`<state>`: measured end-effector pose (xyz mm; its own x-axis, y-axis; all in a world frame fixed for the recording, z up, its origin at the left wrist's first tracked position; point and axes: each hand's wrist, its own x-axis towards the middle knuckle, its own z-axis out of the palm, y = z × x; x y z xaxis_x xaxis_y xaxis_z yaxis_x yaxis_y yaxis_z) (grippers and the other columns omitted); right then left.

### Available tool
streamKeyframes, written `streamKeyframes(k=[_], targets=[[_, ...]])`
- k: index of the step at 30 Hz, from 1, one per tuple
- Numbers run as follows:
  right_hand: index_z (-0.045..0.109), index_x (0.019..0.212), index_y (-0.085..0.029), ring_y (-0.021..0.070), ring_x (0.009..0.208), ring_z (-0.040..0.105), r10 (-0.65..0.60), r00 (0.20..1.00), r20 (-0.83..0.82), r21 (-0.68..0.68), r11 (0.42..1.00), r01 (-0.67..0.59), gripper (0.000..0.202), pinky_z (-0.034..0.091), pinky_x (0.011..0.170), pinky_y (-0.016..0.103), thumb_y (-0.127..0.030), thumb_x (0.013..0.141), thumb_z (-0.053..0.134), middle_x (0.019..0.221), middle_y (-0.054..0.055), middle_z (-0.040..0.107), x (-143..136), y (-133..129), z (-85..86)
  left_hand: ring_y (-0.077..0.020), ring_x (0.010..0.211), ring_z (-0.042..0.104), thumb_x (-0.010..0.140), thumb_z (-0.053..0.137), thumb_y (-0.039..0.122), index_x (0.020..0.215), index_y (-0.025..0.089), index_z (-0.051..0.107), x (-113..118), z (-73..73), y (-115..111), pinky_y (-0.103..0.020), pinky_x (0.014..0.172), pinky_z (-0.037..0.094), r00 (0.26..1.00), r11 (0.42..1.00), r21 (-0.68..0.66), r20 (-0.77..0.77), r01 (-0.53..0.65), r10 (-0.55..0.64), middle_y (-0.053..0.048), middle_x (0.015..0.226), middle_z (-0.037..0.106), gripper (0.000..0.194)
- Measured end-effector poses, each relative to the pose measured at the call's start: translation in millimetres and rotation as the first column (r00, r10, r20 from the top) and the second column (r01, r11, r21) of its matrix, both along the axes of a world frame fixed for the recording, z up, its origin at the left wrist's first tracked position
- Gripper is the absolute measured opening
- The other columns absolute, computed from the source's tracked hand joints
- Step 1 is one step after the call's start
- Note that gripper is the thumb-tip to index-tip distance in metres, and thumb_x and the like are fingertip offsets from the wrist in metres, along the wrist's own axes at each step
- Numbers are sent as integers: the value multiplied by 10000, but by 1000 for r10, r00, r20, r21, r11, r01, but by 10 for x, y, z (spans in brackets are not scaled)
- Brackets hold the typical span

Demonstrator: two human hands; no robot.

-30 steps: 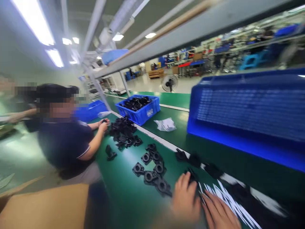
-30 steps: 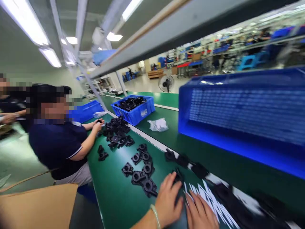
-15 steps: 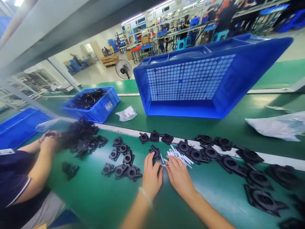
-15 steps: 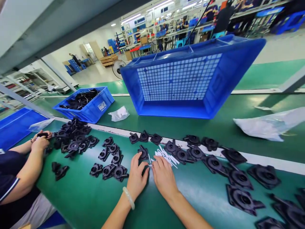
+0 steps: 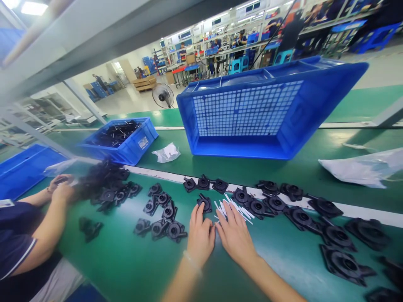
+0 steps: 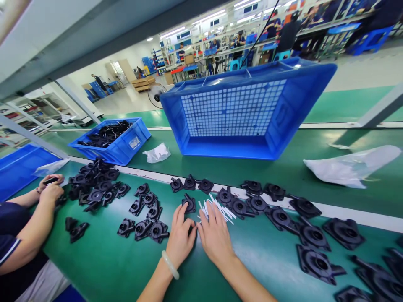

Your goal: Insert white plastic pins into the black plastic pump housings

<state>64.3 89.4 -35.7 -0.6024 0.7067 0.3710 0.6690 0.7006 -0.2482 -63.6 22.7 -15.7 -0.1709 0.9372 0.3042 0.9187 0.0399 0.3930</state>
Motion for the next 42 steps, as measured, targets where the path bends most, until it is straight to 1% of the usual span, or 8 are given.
streamKeyframes(k=[3, 9, 12, 17, 20, 26, 36, 42], targets=[[537, 1216, -116, 339, 1324, 269, -26, 998, -50, 14, 1000, 27, 364, 371, 1007, 498, -242, 894, 423, 1419, 181, 345, 10, 30, 14, -307, 1359, 210, 812, 463, 81, 734, 166, 516, 5, -1, -15, -522, 1011, 398, 1000, 1000, 2, -14, 8, -8, -112, 1453, 290, 128], [600, 1041, -190, 269, 1290, 329, 142, 976, -163, -47, 987, -152, 248, 379, 1017, 456, -165, 881, 412, 1360, 106, 433, 18, -12, 111, -314, 1360, 210, 775, 494, 67, 742, 169, 518, -7, 35, -21, -529, 1017, 392, 999, 999, -19, -7, 36, -36, -108, 1466, 277, 110], [623, 918, -187, 274, 1277, 344, 144, 979, -145, -106, 982, -160, 254, 393, 1005, 452, -94, 843, 399, 1344, 92, 459, 7, -52, 102, -300, 1354, 225, 810, 448, 75, 776, 172, 527, -18, 56, -15, -520, 1021, 393, 999, 999, -13, 25, 43, -43, -99, 1452, 303, 130], [630, 942, -155, 301, 1258, 362, 29, 989, -145, -115, 992, -46, 308, 388, 1000, 482, -34, 781, 396, 1309, 128, 482, 27, -3, 59, -271, 1274, 342, 854, 408, 102, 1118, 183, 504, -36, 65, -5, -508, 1017, 390, 992, 998, 60, 123, 5, -12, -124, 1321, 438, 293], [612, 965, -155, 297, 1265, 351, 47, 988, -146, -111, 992, -63, 274, 379, 1010, 483, -68, 807, 406, 1316, 135, 465, 32, 12, 75, -258, 1157, 440, 867, 420, 135, 1261, 185, 421, -42, 57, 1, -489, 976, 413, 986, 996, 85, 166, -30, 16, -138, 1191, 495, 397], [581, 881, -183, 281, 1286, 333, 161, 981, -107, -125, 977, -174, 161, 378, 1022, 468, -161, 858, 424, 1346, 105, 443, 18, -44, 123, -257, 1112, 467, 866, 446, 159, 1209, 176, 477, -81, 11, 11, -452, 925, 439, 974, 977, 122, 165, -177, 156, -144, 1173, 482, 345], [564, 875, -177, 296, 1288, 332, 185, 979, -82, -102, 976, -192, 141, 387, 1007, 487, -176, 862, 423, 1343, 113, 445, 30, -41, 113, -213, 986, 518, 899, 386, 153, 1029, 192, 525, -131, 30, 18, -390, 865, 454, 960, 984, 65, 240, -166, 146, -90, 1047, 544, 195], [539, 1145, -173, 276, 1253, 370, 130, 987, -94, -2, 991, -131, 288, 394, 996, 449, -183, 878, 434, 1315, 117, 468, 32, -17, 58, -231, 1079, 494, 899, 428, 222, 953, 184, 532, -110, 46, 34, -433, 931, 418, 918, 973, 107, 365, -205, 153, -108, 1092, 526, 123]])
